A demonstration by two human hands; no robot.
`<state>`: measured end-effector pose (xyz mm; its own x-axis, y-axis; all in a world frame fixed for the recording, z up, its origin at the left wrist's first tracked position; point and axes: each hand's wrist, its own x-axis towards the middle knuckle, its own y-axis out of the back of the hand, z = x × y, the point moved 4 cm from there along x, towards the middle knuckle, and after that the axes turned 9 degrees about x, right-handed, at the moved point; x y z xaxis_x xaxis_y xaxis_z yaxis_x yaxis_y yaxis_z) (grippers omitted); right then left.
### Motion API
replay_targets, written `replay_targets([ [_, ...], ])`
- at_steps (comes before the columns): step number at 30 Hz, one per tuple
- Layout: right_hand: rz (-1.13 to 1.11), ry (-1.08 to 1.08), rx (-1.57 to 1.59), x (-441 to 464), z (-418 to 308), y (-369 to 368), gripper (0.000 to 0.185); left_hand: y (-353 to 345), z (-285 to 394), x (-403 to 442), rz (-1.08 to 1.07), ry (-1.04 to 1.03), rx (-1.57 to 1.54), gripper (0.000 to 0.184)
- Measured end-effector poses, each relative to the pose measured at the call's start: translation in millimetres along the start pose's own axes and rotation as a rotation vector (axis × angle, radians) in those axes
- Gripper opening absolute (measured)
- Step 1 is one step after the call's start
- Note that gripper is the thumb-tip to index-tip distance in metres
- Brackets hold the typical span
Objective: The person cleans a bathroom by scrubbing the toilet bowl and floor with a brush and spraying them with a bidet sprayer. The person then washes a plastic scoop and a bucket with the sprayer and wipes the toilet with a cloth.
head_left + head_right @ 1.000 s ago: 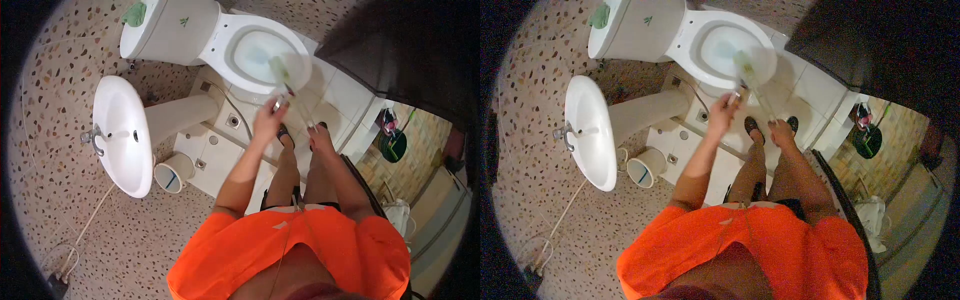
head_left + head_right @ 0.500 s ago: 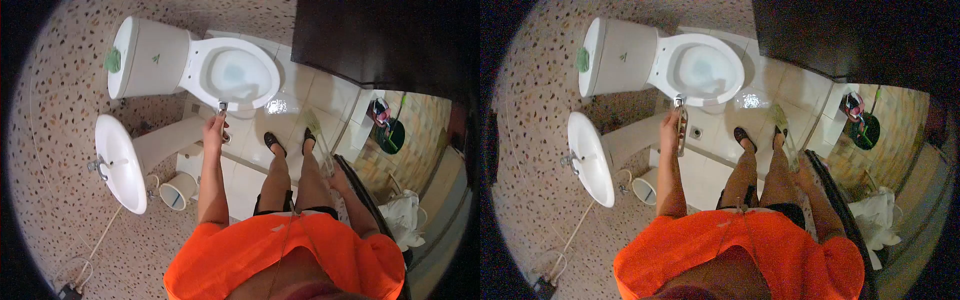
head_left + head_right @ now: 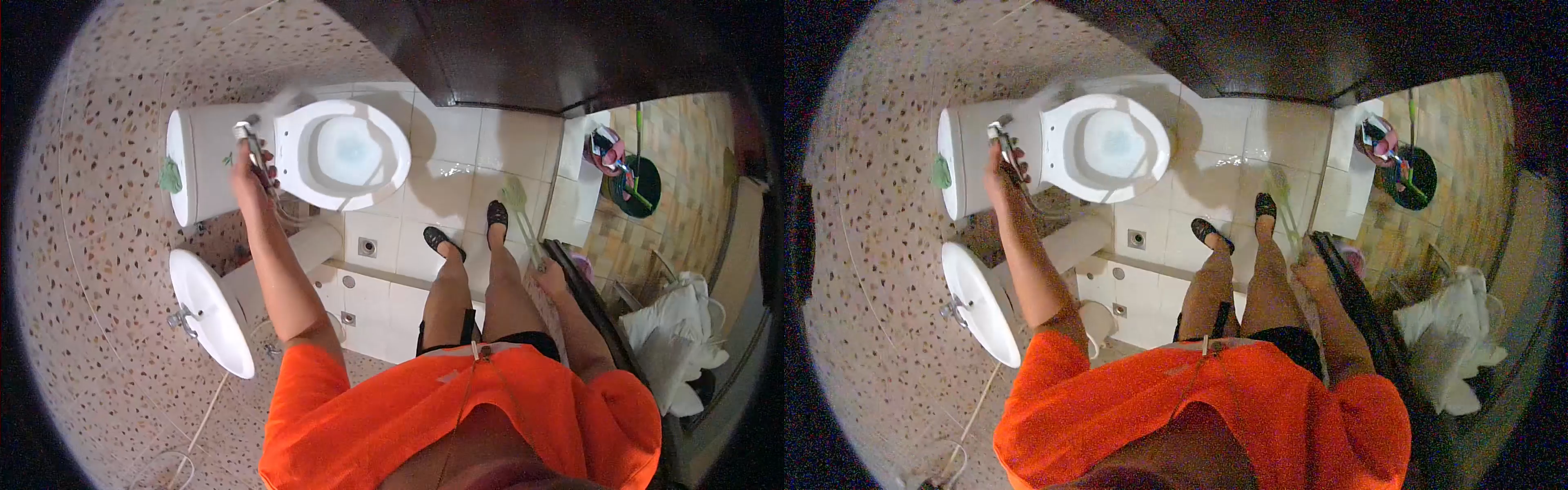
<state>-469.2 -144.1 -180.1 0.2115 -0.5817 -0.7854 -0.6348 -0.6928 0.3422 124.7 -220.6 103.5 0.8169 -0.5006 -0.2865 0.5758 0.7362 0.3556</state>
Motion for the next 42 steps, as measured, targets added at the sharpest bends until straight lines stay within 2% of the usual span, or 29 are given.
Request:
replay_targets([
  [2, 0.042, -0.007, 0.047, 0, 8, 2, 0.038, -33, -15, -8, -0.141, 0.138, 0.221, 0.035],
  [4, 0.075, -0.020, 0.085, 0, 19, 5, 0.038, -68, -18, -31, -0.248, 0.104, 0.309, 0.030],
  [6, 0.205, 0.275, -0.196, 7, 6, 16, 0.038, -91, -36, -36, -0.278, 0.061, 0.336, 0.031],
  [7, 0.211, 0.268, -0.190, 11, 3, 19, 0.038, -106, -43, -43, -0.325, 0.053, 0.402, 0.032],
  [9, 0.019, 0.001, -0.048, 7, -2, 19, 0.040, -129, -47, -50, -0.388, 0.047, 0.473, 0.033],
  [12, 0.097, 0.088, 0.074, 6, 4, 18, 0.043, -149, -51, -41, -0.327, 0.026, 0.451, 0.036],
  [14, 0.159, 0.130, 0.149, 2, -11, 26, 0.044, -171, -51, -46, -0.392, -0.026, 0.524, 0.037],
  [16, 0.197, 0.129, 0.187, 5, -3, 24, 0.045, -196, -81, -54, -0.641, -0.068, 0.647, 0.043],
  [18, 0.270, -0.014, -0.040, 27, 32, 12, 0.042, -223, -117, -81, -0.636, -0.467, 0.970, 0.050],
  [20, 0.253, 0.045, -0.001, 35, 36, 11, 0.042, -244, -92, -115, -0.707, -0.275, 1.152, 0.054],
  [22, 0.231, 0.098, 0.043, 47, 51, 4, 0.042, -250, -110, -91, -0.598, -0.271, 1.167, 0.053],
  [25, 0.110, -0.121, -0.041, 73, 86, -12, 0.043, -257, -130, -33, -0.378, -0.241, 1.159, 0.053],
  [26, 0.168, -0.113, -0.056, 67, 77, -4, 0.042, -256, -129, -14, -0.367, -0.188, 1.132, 0.054],
  [27, 0.227, -0.105, -0.072, 63, 70, 5, 0.042, -254, -158, 22, -0.354, -0.306, 1.130, 0.055],
  [28, 0.222, -0.104, -0.075, 58, 58, 12, 0.042, -249, -145, 29, -0.282, -0.074, 0.986, 0.055],
  [29, 0.275, -0.034, -0.038, 50, 39, 21, 0.042, -245, -140, 45, -0.280, -0.060, 0.952, 0.056],
  [30, 0.329, 0.032, 0.001, 44, 26, 25, 0.043, -237, -161, 83, -0.245, -0.306, 1.006, 0.053],
  [31, 0.326, 0.021, 0.003, 43, 24, 24, 0.043, -228, -134, 80, -0.188, 0.005, 0.863, 0.049],
  [32, 0.355, 0.137, 0.112, 43, 18, 27, 0.044, -220, -108, 76, -0.158, -0.013, 0.665, 0.047],
  [33, 0.385, 0.255, 0.219, 43, 14, 31, 0.045, -204, -124, 120, -0.167, -0.290, 0.690, 0.047],
  [34, 0.385, 0.247, 0.219, 46, 17, 31, 0.045, -196, -87, 106, -0.097, -0.088, 0.593, 0.046],
  [37, 0.328, 0.160, 0.164, 58, 31, 22, 0.048, -160, -56, 143, 0.064, -0.219, 0.493, 0.049],
  [40, 0.382, 0.188, 0.182, 60, 32, 20, 0.047, -150, -20, 118, 0.165, 0.082, 0.373, 0.046],
  [41, 0.324, 0.094, 0.270, 62, 36, 16, 0.046, -147, -22, 123, 0.164, 0.084, 0.374, 0.046],
  [42, 0.265, 0.000, 0.358, 64, 38, 12, 0.045, -145, -21, 130, 0.073, 0.092, 0.311, 0.044],
])
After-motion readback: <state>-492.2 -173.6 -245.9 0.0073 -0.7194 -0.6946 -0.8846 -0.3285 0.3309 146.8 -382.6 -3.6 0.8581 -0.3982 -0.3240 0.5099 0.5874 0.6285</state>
